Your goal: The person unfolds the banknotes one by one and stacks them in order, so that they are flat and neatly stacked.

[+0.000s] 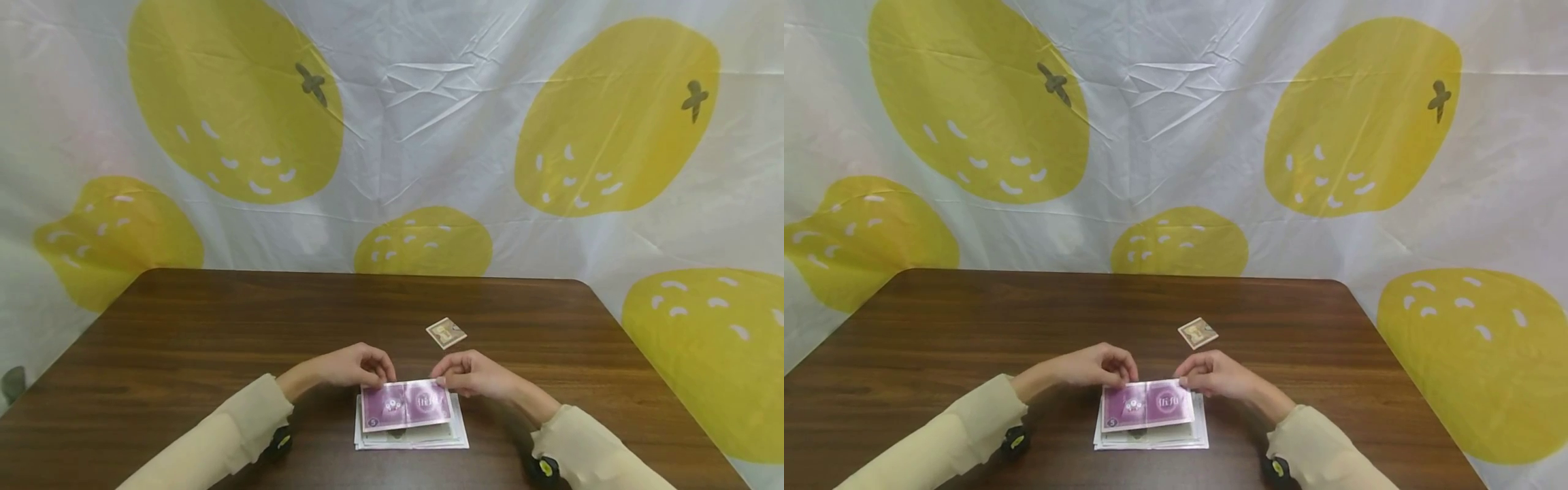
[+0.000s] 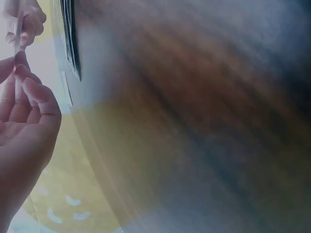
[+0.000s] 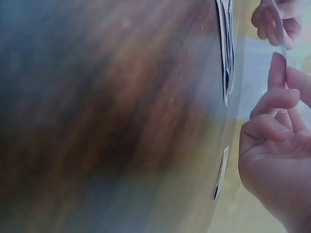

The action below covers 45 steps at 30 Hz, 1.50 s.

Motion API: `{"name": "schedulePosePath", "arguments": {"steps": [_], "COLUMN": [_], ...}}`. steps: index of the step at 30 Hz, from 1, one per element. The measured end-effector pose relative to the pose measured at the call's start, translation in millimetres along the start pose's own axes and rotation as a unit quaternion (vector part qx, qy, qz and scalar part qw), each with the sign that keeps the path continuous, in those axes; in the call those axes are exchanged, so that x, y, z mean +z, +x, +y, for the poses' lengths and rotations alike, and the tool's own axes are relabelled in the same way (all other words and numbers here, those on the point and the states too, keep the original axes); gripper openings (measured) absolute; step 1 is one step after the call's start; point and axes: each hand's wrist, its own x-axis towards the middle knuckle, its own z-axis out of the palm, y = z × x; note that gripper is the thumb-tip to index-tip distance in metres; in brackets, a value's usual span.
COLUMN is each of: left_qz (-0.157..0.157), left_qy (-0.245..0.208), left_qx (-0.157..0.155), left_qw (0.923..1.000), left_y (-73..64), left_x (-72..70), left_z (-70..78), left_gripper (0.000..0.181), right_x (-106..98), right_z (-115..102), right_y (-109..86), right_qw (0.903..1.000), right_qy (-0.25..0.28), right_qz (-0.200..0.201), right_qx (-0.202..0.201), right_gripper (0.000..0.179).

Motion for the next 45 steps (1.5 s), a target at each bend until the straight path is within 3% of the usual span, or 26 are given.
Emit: {"name": "schedulePosePath", "arguments": {"steps": [9,25,36,40,45], "left_qz": [-0.026,-0.012,0.012,0.018,0.045], "left_qy": [0.059,0.128,0.191,0.198,0.194], "left_qx": [-0.007,-0.02,-0.031,-0.03,-0.016], "left_qw": [0.9979,0.9915,0.9811,0.9796,0.9798], "left_y": [1.6,1.8,2.2,1.9,3.3], "left_x": [8.0,13.1,18.0,18.8,16.3], "left_z": [1.2,1.8,6.0,6.2,4.7], "left_gripper": [0.011,0.008,0.012,0.014,0.012], "right_x": [2,2,7,7,0], "right_z": [-1,3,2,1,1], "right_y": [-3.3,-0.7,0.3,-0.5,-0.7], "right_qw": [0.9972,0.99,0.9751,0.9744,0.9817], "right_qy": [-0.065,-0.136,-0.219,-0.223,-0.189], "right_qz": [-0.031,-0.03,-0.005,0.0,0.018], "right_qx": [-0.022,-0.02,-0.035,-0.03,-0.017], "right_gripper": [0.016,0.014,0.015,0.015,0.015]}}
